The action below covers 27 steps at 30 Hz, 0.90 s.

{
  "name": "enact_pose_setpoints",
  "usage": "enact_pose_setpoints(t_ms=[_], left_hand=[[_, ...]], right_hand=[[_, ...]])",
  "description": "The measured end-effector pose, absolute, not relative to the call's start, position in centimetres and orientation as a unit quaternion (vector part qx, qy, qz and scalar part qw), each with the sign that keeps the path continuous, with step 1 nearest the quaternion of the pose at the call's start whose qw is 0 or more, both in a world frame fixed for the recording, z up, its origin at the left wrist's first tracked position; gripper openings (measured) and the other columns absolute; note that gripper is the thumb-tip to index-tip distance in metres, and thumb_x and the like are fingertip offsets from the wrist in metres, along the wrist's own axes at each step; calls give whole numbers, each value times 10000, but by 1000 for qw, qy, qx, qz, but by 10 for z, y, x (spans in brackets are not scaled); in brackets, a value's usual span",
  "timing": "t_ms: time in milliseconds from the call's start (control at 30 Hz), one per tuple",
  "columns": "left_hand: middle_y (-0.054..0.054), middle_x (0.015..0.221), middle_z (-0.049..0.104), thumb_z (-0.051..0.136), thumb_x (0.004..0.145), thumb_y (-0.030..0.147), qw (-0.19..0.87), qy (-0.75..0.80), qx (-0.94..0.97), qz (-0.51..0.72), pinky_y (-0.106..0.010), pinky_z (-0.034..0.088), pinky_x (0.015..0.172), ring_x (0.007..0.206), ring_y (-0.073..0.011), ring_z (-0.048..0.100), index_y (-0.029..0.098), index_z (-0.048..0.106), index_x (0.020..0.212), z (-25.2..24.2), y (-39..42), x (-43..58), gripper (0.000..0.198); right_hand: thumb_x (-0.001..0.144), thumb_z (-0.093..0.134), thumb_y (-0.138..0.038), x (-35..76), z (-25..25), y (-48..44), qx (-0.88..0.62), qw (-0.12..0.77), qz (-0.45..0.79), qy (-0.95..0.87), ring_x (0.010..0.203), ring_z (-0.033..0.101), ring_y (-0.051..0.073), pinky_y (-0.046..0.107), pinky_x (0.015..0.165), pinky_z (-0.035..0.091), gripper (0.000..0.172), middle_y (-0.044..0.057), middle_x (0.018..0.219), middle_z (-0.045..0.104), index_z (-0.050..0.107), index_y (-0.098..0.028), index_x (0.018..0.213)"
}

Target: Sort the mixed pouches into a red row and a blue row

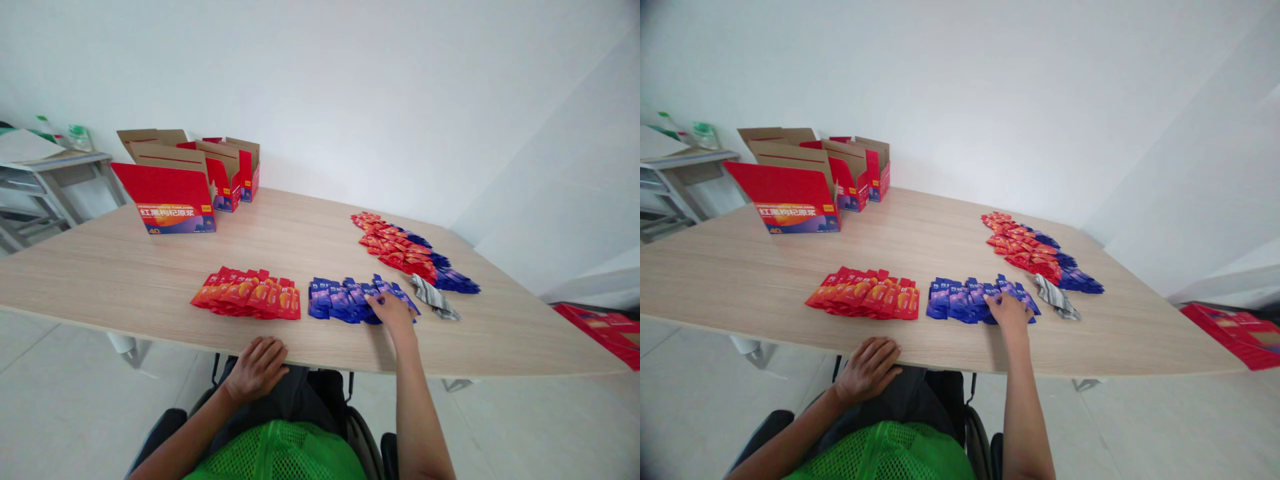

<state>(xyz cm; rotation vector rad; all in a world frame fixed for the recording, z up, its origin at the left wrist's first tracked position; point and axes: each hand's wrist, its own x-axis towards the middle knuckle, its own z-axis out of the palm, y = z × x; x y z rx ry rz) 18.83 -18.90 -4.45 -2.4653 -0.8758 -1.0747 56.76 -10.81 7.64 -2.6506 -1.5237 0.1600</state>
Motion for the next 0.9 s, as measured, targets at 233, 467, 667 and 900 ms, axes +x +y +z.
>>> enact_pose_setpoints(t_ms=[233, 467, 667, 900], left_hand=[[-85, 1108, 749, 658, 950, 344, 159, -301, -860, -381, -410, 454, 1025, 1063, -243, 661, 194, 711, 1157, -41, -189, 190, 261], [-77, 1111, 755, 665, 946, 353, 157, -299, -859, -385, -408, 450, 1028, 1075, -241, 660, 182, 703, 1168, -41, -189, 189, 283], [-79, 1106, 758, 646, 961, 362, 162, -295, -858, -387, -412, 450, 1026, 1073, -243, 662, 177, 703, 1167, -41, -189, 189, 282], [-72, 1104, 763, 624, 978, 369, 161, -301, -859, -383, -416, 455, 1000, 1053, -243, 672, 189, 704, 1147, -41, -188, 190, 260]], right_hand=[[1068, 244, -552, 583, 85, -98, -853, 21, -11, -522, 1263, 565, 345, 505, 1092, 386, 638, 179, 1269, 651, 736, -161, 1178], [1064, 377, -429, 615, 70, -60, -854, 20, 48, -518, 1336, 541, 252, 381, 1098, 426, 505, 141, 1461, 549, 520, -216, 1499], [1018, 465, -446, 628, 61, -55, -861, -2, 72, -503, 1268, 605, 288, 413, 1023, 497, 463, 132, 1395, 610, 626, -239, 1399], [977, 524, -377, 637, 61, -67, -851, -6, 65, -521, 1220, 631, 259, 363, 1025, 492, 366, 92, 1312, 666, 714, -256, 1266]])
